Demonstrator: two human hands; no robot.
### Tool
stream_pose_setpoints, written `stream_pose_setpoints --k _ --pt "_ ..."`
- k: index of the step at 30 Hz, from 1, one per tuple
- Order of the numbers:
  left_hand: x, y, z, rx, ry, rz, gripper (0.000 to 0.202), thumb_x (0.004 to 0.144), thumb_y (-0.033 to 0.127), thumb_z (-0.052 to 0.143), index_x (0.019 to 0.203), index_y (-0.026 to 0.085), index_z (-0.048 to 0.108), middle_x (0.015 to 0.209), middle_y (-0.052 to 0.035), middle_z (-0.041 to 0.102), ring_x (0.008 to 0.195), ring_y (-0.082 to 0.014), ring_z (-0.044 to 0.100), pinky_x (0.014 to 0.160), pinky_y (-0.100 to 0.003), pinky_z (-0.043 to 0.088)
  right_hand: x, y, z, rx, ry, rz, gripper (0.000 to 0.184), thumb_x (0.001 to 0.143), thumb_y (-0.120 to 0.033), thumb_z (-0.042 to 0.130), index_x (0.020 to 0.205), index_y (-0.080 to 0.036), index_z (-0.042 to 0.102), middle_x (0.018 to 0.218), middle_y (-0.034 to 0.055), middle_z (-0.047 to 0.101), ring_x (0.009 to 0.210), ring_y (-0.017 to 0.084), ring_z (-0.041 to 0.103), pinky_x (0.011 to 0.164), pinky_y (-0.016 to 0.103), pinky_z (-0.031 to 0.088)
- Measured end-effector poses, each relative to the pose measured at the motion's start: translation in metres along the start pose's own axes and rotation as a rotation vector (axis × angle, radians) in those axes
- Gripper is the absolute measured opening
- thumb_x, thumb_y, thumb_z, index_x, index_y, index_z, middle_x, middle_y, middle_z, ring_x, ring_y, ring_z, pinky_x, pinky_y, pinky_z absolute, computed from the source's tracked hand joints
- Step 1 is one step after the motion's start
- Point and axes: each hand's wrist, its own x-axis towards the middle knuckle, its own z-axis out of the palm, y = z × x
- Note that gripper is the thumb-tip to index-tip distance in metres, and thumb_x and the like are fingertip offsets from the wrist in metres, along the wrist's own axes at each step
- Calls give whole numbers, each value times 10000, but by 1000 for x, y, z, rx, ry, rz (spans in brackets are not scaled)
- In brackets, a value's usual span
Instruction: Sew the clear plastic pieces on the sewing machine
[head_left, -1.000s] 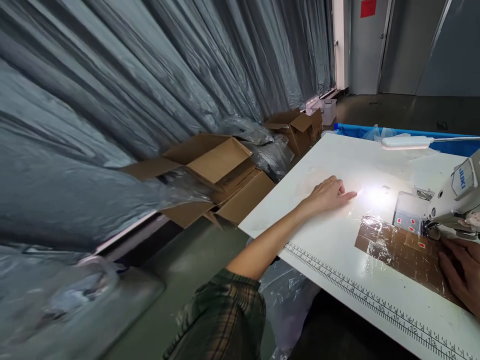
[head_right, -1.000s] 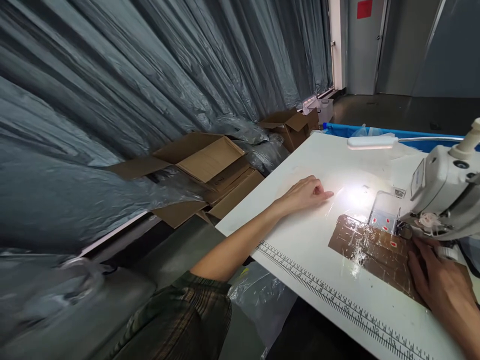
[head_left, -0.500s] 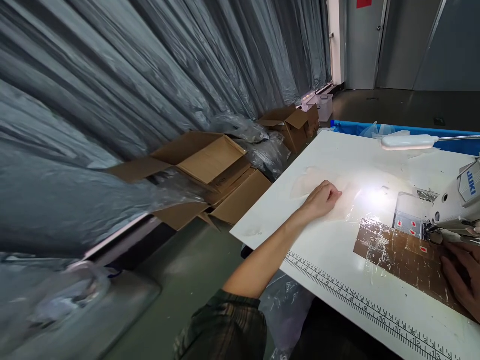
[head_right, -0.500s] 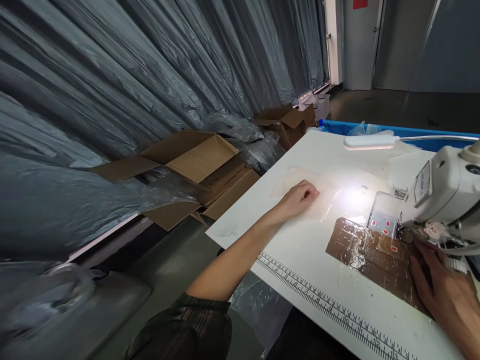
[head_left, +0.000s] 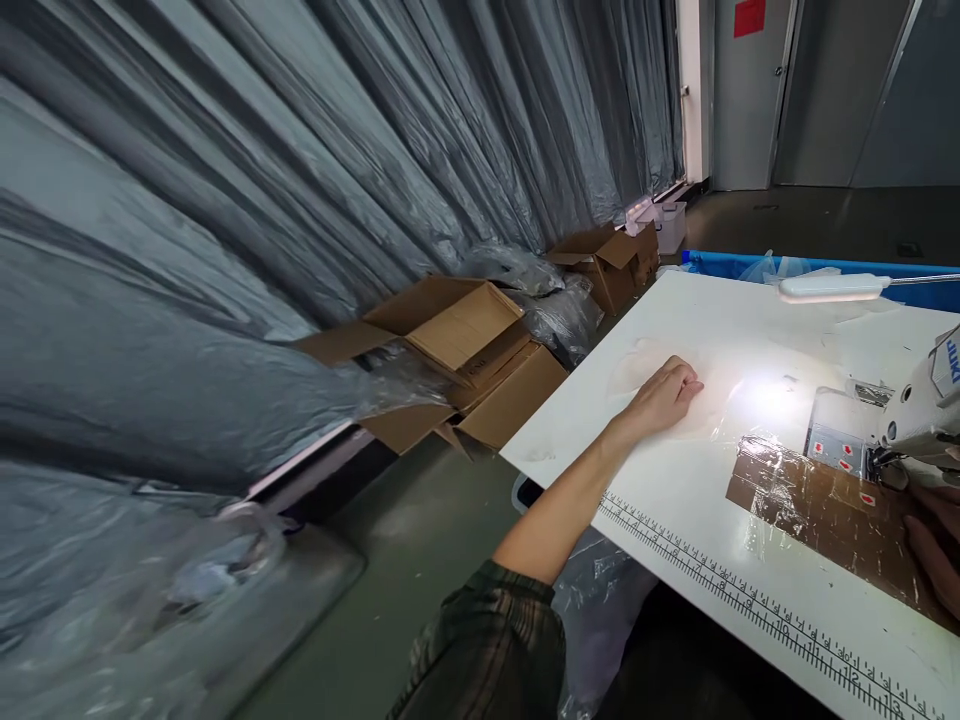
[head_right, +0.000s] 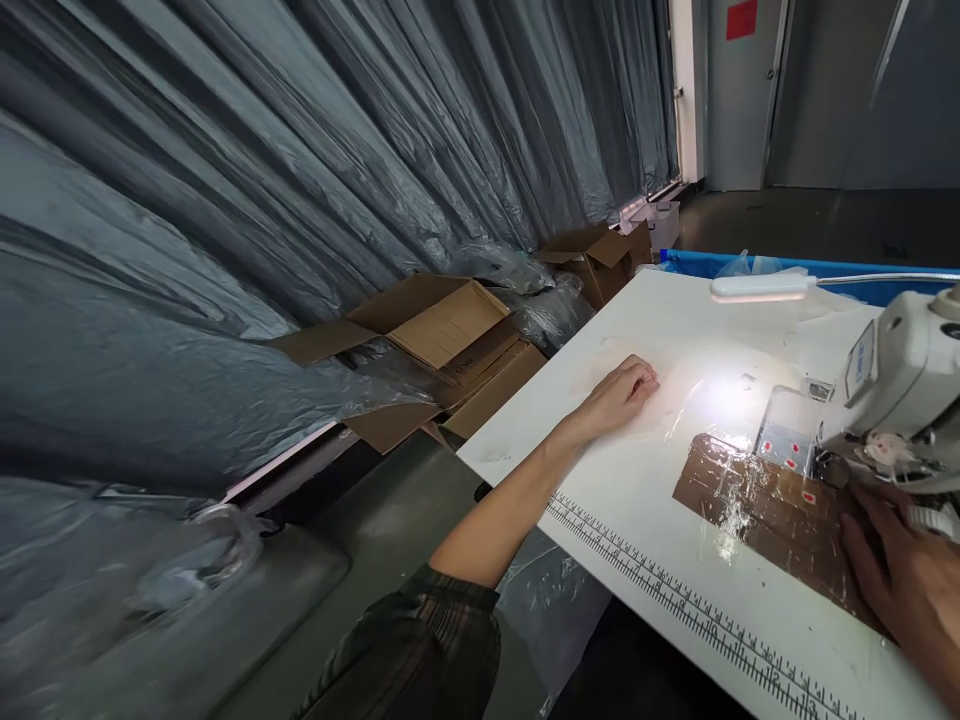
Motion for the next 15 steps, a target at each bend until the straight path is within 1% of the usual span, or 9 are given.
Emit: stream_pose_setpoints --k 2,4,7,10,12,14,15 --pt "0 1 -1 -31 2 5 163 935 222 511 773 208 507 1030 -35 634 948 -168 602 923 -312 485 1 0 -1 11 -24 7 490 937 -558 373 1072 -260 737 1026 150 723 786 314 712 534 409 564" --pt "1 -1 -2 -52 32 -24 183 949 223 491 766 212 485 923 -17 637 898 -162 602 866 -297 490 3 0 -2 35 -53 13 499 928 -558 381 1098 -252 737 1045 149 726 761 300 705 547 410 565" --pt "4 -7 -5 -68 119 -85 153 947 213 482 796 214 465 810 6 606 797 -148 589 763 -274 484 6 2 -3 68 -46 4 506 906 -553 401 1089 -226 742 1094 161 721 836 311 709 609 429 584" --pt "6 -12 -9 -101 174 -101 78 901 150 505 846 204 495 810 18 596 765 -122 584 727 -239 471 4 3 -4 67 -17 -15 476 904 -539 410 1038 -235 751 1080 156 726 889 323 710 623 440 589" --pt "5 -12 -11 -123 156 -84 96 869 108 502 837 191 538 792 23 597 736 -109 578 705 -221 463 1 -2 -6 56 -16 -58 455 925 -508 392 1018 -252 756 1070 134 733 872 309 718 600 422 588" --pt "3 -11 -11 -139 114 -60 161 841 75 485 832 181 606 770 27 610 693 -104 562 685 -215 458 -3 -14 -8 77 -27 -155 440 952 -467 374 1011 -257 756 1072 106 736 817 272 727 595 389 595" --pt "1 -10 -12 -147 93 -48 210 828 62 476 856 182 646 772 28 624 676 -103 554 684 -217 460 -4 -23 -8 105 -34 -215 430 969 -443 367 1026 -254 750 1089 97 733 792 249 727 620 371 606"
